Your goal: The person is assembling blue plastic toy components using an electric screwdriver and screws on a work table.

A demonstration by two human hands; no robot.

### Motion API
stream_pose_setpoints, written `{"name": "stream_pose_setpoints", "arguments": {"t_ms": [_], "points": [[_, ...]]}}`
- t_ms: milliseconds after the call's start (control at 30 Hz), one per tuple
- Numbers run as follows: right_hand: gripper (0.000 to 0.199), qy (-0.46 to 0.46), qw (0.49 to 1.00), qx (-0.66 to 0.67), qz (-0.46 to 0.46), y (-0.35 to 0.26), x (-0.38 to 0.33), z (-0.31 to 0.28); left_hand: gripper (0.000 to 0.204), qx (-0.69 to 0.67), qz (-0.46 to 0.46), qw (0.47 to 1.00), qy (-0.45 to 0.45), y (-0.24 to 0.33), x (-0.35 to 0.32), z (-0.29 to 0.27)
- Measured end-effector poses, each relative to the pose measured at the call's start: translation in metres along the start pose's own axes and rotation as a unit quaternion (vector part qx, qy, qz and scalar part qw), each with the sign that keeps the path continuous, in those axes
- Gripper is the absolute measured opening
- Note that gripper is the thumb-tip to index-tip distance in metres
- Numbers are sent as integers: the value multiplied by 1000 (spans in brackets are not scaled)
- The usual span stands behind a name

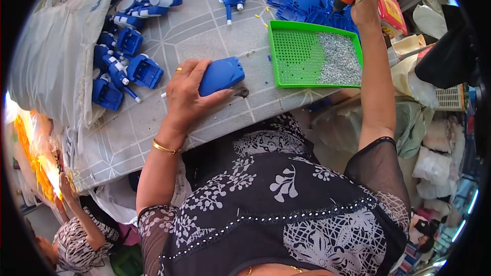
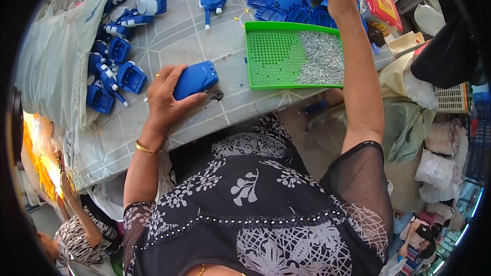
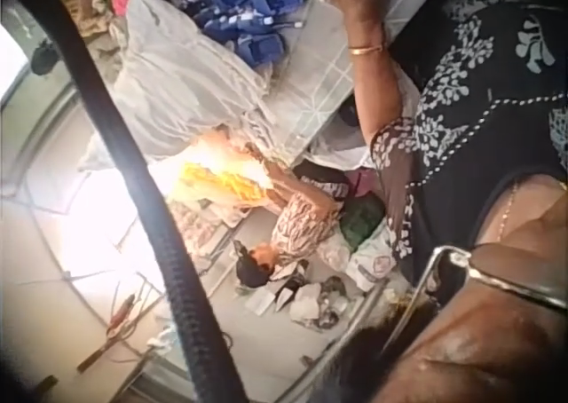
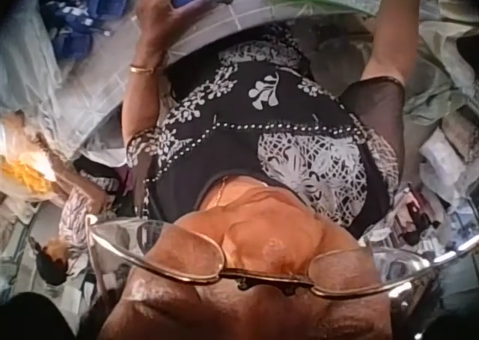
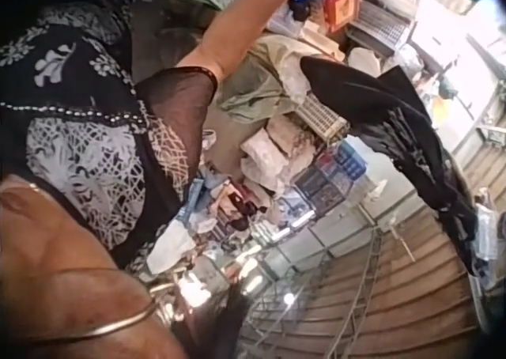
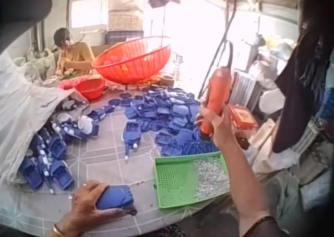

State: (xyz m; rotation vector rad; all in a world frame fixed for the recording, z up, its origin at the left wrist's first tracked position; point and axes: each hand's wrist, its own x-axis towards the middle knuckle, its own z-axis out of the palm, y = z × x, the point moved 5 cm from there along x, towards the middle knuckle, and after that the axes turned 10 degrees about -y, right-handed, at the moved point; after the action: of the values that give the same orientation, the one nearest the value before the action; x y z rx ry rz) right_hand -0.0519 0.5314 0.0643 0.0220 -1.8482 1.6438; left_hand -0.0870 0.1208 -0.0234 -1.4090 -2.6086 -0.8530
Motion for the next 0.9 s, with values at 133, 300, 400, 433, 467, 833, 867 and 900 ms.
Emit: {"name": "stream_pose_setpoints", "arguments": {"t_ms": [133, 300, 400, 433, 467, 833, 867, 900], "points": [[25, -52, 996, 45, 49, -26, -40, 37, 68, 4, 2, 1000, 4, -1, -2, -1], [14, -79, 993, 90, 23, 6, -64, 25, 67, 3, 6, 1000, 2, -1, 0, 1], [15, -78, 988, 130, 35, 21, -68, 20, 68, -4, 0, 1000, -1, -1, 1, 1], [15, -79, 988, 131, 36, 23, -67, 19, 68, -4, -1, 1000, -1, -1, 1, 1], [15, -81, 987, 135, 27, 24, -67, 19, 68, -3, -1, 1000, -1, -1, 1, 1], [15, -78, 991, 113, 8, 24, -68, 23, 68, -7, -9, 1000, -6, -2, 1, 3], [15, -76, 991, 113, 7, 24, -68, 23, 68, -7, -10, 1000, -7, -3, 1, 3], [14, -73, 991, 113, 6, 23, -69, 24, 68, -7, -10, 1000, -7, -2, 1, 3]]}}
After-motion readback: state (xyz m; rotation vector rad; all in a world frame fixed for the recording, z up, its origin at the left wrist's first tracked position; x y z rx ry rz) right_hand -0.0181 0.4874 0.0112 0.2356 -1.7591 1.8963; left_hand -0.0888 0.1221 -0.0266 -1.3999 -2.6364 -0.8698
